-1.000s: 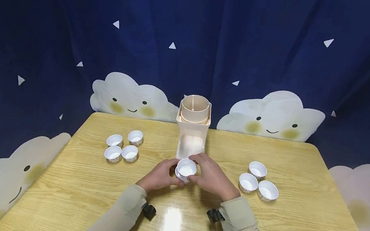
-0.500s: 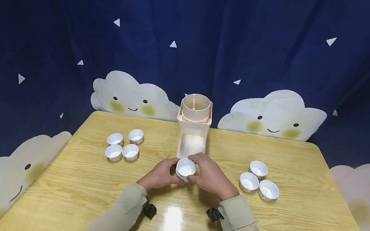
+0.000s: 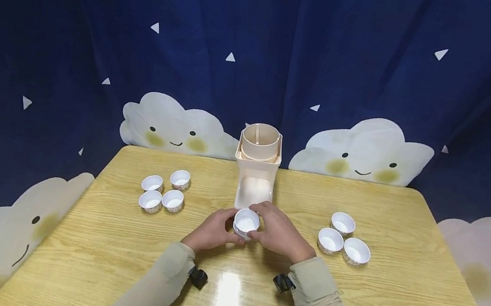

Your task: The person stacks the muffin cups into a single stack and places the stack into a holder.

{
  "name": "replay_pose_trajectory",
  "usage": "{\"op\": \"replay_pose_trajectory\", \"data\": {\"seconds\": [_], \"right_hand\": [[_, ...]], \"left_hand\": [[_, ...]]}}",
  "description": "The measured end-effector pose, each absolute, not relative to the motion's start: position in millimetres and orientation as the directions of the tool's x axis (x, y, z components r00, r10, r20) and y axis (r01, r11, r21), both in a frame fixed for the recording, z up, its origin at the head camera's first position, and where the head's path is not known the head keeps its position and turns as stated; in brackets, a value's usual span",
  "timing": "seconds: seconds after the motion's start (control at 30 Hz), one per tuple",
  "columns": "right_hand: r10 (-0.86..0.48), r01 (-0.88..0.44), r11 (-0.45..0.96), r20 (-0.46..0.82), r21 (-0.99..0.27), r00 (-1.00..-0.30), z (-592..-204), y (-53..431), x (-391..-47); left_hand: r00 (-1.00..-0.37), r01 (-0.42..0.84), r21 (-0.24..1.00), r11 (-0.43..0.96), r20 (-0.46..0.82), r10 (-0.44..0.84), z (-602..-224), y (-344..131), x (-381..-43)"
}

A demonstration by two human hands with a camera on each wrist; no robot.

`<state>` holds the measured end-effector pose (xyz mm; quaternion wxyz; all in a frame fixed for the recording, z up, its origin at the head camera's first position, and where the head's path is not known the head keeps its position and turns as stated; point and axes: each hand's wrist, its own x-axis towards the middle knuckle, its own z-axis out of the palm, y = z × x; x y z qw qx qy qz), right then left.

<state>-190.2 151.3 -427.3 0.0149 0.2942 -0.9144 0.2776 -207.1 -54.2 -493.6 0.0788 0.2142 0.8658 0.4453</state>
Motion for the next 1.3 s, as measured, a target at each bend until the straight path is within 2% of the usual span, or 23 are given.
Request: {"op": "replay_pose_trajectory", "data": {"seconds": [0.4,0.77,1.03,1.3], "right_hand": [[-0.568,-0.572,0.658,0.176,-0.49,-0.804,-428.0,142.7,-194.1],[-0.561,-0.571,0.679,0.177,-0.462,-0.809,-434.8,143.7,-192.8],[-0.556,-0.558,0.686,0.157,-0.467,-0.816,-433.2,145.9,-190.2],[-0.561,-0.558,0.69,0.146,-0.461,-0.815,-432.5,147.9,-190.7]], "left_hand": [[-0.903,0.314,0.802,0.509,0.088,0.42,-498.1,-61.1,-207.1],[-0.896,0.302,0.821,0.486,0.07,0.438,-494.2,-56.4,-205.5],[-0.896,0.31,0.797,0.519,0.062,0.44,-494.3,-55.1,-206.5],[-0.886,0.345,0.784,0.515,0.091,0.455,-493.5,-52.5,-206.2]]}}
